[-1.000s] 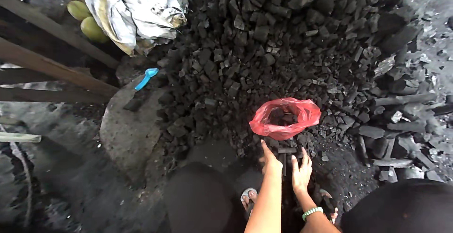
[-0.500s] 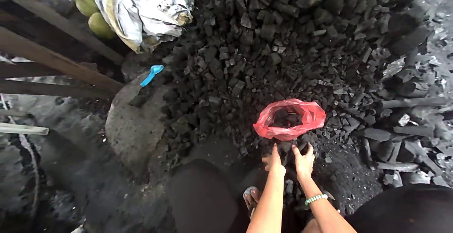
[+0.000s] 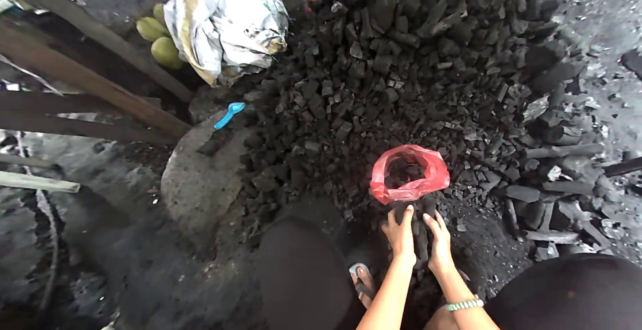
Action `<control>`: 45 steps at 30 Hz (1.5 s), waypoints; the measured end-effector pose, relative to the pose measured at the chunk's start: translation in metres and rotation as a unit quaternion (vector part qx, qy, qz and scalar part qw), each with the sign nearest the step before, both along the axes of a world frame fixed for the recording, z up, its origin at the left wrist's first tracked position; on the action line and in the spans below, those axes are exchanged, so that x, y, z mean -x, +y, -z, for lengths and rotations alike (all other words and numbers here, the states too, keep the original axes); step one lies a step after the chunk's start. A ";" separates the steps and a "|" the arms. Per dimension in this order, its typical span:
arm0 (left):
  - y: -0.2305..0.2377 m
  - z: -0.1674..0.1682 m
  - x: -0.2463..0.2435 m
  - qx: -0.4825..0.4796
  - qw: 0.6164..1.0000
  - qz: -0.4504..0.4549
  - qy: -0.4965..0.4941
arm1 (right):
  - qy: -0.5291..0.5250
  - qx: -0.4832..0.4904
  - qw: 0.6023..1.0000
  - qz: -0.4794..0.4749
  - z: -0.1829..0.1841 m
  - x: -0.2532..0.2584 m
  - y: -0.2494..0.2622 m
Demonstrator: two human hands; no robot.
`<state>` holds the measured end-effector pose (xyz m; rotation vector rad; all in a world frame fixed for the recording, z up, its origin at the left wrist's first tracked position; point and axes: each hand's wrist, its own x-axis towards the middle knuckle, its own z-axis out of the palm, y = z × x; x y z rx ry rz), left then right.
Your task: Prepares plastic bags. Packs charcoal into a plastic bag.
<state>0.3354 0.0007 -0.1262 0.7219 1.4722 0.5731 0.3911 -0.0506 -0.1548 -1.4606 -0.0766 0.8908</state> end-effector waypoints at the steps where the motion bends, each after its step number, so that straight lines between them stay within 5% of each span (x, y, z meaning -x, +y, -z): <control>1: -0.001 -0.013 -0.001 -0.024 1.000 0.005 -0.008 | -0.019 -0.022 1.000 0.002 -0.010 -0.001 0.001; 8: 0.032 -0.091 -0.021 -0.157 0.980 0.044 -0.114 | -0.163 -0.144 0.976 0.001 -0.087 -0.027 0.039; 11: 0.070 -0.077 -0.033 -0.084 0.982 0.014 -0.166 | -0.173 -0.108 0.978 -0.049 -0.077 -0.046 0.075; 15: 0.092 -0.036 -0.042 0.091 0.980 -0.075 -0.158 | -0.124 0.058 0.977 -0.161 -0.032 -0.064 0.102; 18: 0.096 -0.015 -0.044 0.133 0.978 -0.090 -0.133 | -0.107 0.147 0.963 -0.201 -0.016 -0.072 0.115; 24: 0.139 -0.034 -0.045 0.173 0.967 -0.087 -0.164 | -0.013 0.143 0.971 -0.191 -0.037 -0.094 0.145; 28: 0.167 -0.072 -0.026 0.157 0.975 -0.015 -0.158 | 0.145 0.129 0.968 -0.158 -0.062 -0.103 0.150; 32: 0.168 -0.077 -0.019 0.070 0.981 0.175 -0.043 | 0.075 0.121 0.965 -0.222 -0.075 -0.107 0.144; 35: 0.161 -0.079 -0.014 -0.109 0.899 0.377 0.192 | -0.106 0.160 0.930 -0.315 -0.082 -0.115 0.139; 38: 0.141 -0.106 -0.014 -0.245 0.715 0.512 0.408 | -0.281 0.258 0.822 -0.423 -0.097 -0.122 0.136; 41: 0.123 -0.111 -0.003 -0.369 0.566 0.576 0.461 | -0.355 0.314 0.765 -0.437 -0.109 -0.127 0.126; 43: 0.123 -0.107 0.008 -0.437 0.519 0.572 0.460 | -0.374 0.313 0.758 -0.432 -0.116 -0.130 0.119; 45: 0.132 -0.110 0.015 -0.421 0.546 0.553 0.468 | -0.394 0.290 0.754 -0.439 -0.124 -0.133 0.113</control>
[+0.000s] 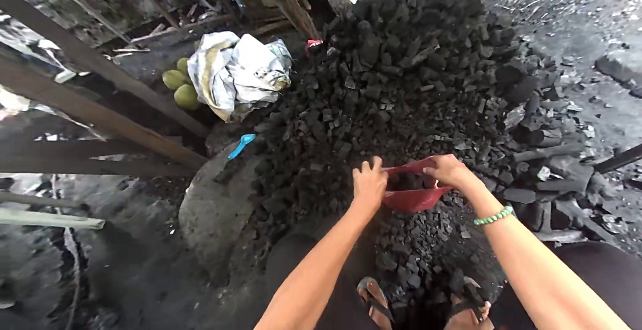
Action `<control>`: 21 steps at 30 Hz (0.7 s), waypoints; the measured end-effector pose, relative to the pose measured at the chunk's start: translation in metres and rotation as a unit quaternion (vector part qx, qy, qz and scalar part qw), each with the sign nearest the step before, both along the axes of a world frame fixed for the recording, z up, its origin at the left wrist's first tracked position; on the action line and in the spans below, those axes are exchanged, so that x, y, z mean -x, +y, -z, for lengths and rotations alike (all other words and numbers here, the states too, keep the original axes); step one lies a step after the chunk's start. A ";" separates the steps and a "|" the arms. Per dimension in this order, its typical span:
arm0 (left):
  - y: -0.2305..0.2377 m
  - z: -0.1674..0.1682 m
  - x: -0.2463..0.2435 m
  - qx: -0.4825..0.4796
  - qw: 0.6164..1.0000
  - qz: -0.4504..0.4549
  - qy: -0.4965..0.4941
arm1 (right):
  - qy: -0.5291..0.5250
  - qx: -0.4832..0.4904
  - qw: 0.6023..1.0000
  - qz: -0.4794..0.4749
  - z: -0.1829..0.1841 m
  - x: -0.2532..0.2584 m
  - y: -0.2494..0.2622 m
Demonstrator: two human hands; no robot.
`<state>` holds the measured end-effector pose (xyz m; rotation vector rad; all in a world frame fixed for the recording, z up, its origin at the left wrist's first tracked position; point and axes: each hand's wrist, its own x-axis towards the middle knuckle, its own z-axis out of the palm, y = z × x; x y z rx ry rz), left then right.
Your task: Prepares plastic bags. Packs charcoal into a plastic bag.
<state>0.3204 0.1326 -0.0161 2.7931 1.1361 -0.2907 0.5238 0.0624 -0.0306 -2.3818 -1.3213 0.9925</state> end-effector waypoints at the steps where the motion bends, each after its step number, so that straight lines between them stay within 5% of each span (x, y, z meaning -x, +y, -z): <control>1: 0.004 -0.005 0.001 0.041 0.998 -0.039 -0.009 | 0.002 -0.015 1.000 -0.014 -0.003 0.000 -0.003; 4: 0.017 -0.015 0.005 0.244 0.947 -0.135 -0.159 | 0.041 -0.126 0.991 -0.009 -0.012 0.004 -0.016; 7: 0.022 -0.029 0.015 0.424 0.790 -0.211 -0.388 | 0.065 -0.251 0.959 0.119 -0.006 0.006 -0.034; 9: 0.024 -0.055 0.032 0.451 0.712 -0.237 -0.483 | 0.051 -0.290 0.938 0.184 0.010 -0.002 -0.044; 13: 0.027 -0.110 0.092 0.400 0.617 -0.225 -0.639 | -0.004 -0.281 0.930 0.239 0.067 0.007 -0.051; 17: 0.034 -0.116 0.138 0.343 0.637 -0.193 -0.663 | -0.011 -0.208 0.978 0.018 0.118 0.113 -0.017; 19: 0.038 -0.105 0.143 0.320 0.673 -0.229 -0.626 | 0.006 -0.208 0.961 -0.182 0.149 0.185 -0.003; 21: 0.042 -0.092 0.145 0.291 0.705 -0.289 -0.579 | 0.077 -0.102 0.907 -0.400 0.168 0.243 0.008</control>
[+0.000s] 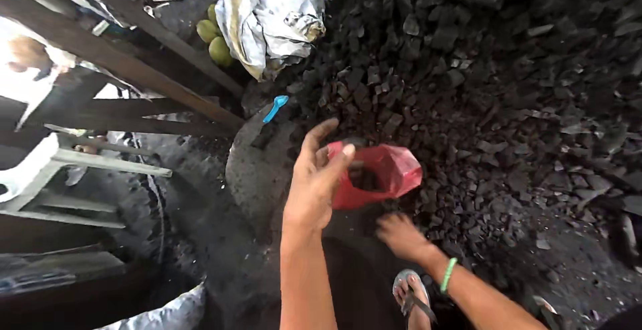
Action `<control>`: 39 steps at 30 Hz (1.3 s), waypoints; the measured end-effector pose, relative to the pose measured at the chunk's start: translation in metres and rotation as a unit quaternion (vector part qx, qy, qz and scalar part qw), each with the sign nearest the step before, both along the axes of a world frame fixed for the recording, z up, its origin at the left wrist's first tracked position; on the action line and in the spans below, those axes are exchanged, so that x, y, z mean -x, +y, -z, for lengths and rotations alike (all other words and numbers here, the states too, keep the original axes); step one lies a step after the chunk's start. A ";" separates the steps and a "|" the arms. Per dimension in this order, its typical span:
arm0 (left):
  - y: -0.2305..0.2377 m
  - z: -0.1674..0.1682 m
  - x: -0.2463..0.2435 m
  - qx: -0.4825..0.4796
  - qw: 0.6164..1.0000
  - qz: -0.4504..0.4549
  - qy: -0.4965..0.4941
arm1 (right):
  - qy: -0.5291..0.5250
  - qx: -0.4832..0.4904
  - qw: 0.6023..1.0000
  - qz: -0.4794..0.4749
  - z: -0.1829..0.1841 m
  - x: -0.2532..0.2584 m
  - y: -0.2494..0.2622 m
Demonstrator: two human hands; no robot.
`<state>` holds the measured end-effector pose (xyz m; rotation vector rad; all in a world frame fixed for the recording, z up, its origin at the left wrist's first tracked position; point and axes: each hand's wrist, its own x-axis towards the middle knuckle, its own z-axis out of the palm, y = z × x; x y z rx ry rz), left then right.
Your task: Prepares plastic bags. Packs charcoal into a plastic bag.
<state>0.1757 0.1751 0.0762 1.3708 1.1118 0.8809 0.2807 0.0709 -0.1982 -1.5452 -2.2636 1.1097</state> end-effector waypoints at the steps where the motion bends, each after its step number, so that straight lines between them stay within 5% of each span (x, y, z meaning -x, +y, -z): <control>1: 0.003 0.005 0.002 0.004 0.999 -0.016 0.035 | -0.005 0.043 0.995 -0.090 0.006 0.022 0.003; 4: 0.011 0.007 0.012 0.000 0.994 -0.051 0.099 | 0.001 0.044 0.989 -0.140 0.033 0.057 -0.004; 8: 0.016 0.009 0.022 -0.016 0.991 -0.106 0.081 | -0.058 0.053 0.988 -0.137 0.046 0.033 0.011; 14: 0.013 0.007 0.028 0.002 0.991 -0.120 -0.052 | -0.156 0.039 0.980 -0.115 0.032 -0.069 0.027; 25: -0.008 -0.004 -0.006 -0.003 0.996 -0.040 -0.077 | -0.310 0.182 0.933 -0.031 -0.023 -0.084 -0.016; 33: -0.019 -0.010 -0.016 0.017 0.999 0.037 -0.025 | -0.267 0.177 0.943 0.086 -0.037 -0.099 -0.046; 39: -0.031 -0.011 -0.025 0.039 0.992 0.115 0.041 | -0.056 0.163 0.946 0.274 -0.024 -0.159 -0.064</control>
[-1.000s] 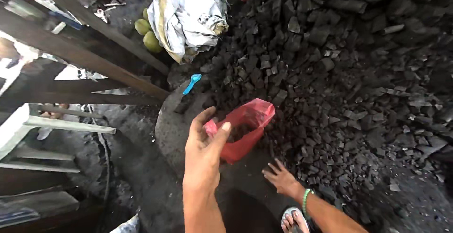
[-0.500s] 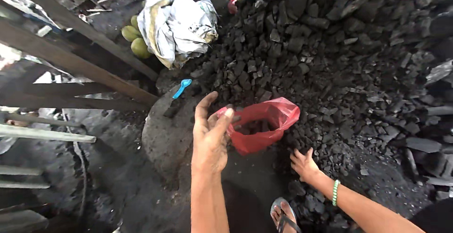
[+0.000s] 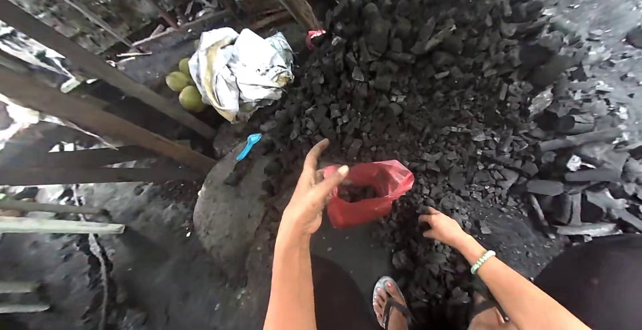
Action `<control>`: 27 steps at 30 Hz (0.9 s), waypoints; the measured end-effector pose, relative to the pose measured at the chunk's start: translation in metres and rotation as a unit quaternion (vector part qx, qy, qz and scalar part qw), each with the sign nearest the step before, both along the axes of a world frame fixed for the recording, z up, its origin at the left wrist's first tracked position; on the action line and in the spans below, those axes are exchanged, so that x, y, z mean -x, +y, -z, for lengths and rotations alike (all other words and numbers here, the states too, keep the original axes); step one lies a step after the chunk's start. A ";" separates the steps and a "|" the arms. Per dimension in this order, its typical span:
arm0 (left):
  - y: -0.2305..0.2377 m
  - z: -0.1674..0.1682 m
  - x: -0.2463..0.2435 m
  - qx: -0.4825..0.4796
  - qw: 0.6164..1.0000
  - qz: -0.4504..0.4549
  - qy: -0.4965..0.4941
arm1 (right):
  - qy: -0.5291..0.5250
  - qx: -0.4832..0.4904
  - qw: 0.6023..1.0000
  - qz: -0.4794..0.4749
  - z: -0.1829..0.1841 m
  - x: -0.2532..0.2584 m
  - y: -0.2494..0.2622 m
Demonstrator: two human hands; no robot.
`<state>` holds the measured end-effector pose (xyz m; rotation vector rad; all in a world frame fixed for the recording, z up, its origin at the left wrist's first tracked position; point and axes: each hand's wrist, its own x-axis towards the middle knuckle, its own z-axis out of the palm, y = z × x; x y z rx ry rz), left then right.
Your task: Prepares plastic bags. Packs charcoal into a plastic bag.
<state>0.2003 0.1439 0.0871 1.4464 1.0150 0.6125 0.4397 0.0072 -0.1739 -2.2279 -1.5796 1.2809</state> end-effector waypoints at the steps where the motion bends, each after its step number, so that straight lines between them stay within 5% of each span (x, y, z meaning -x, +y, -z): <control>1: -0.001 0.002 -0.004 0.000 1.000 0.011 0.013 | 0.054 -0.048 0.996 0.058 -0.004 -0.011 -0.002; 3: -0.004 0.004 -0.015 0.009 0.999 0.027 0.026 | 0.187 -0.146 0.950 0.201 -0.026 -0.028 -0.005; 6: -0.010 0.006 -0.028 0.021 0.998 0.061 0.021 | 0.360 -0.294 0.803 0.372 -0.082 -0.037 -0.003; 9: -0.016 0.006 -0.040 0.029 0.995 0.095 0.012 | 0.506 -0.414 0.666 0.359 -0.136 -0.025 0.013; 11: -0.019 0.005 -0.046 0.035 0.993 0.109 -0.002 | 0.492 -0.426 0.716 0.251 -0.148 -0.006 0.027; 13: -0.020 0.005 -0.050 0.042 0.993 0.108 -0.016 | 0.324 -0.364 0.871 0.059 -0.149 0.008 0.041; 14: -0.019 0.005 -0.050 0.048 0.993 0.102 -0.020 | 0.226 -0.324 0.918 -0.034 -0.150 0.012 0.050; 16: -0.016 0.005 -0.049 0.043 0.996 0.078 -0.029 | 0.190 -0.320 0.927 -0.048 -0.157 0.004 0.059; 19: -0.009 0.005 -0.041 0.014 0.997 0.036 -0.071 | 0.295 -0.404 0.845 0.187 -0.150 -0.032 0.067; 21: -0.003 0.003 -0.036 0.006 0.993 0.011 -0.116 | 0.200 -0.370 0.874 0.242 -0.112 -0.058 0.075; 24: -0.002 0.001 -0.032 0.005 0.989 -0.001 -0.146 | 0.010 -0.228 0.969 0.097 -0.033 -0.050 0.059; 27: -0.002 0.001 -0.033 -0.013 0.993 -0.008 -0.114 | -0.073 -0.073 0.994 -0.029 0.013 -0.007 0.029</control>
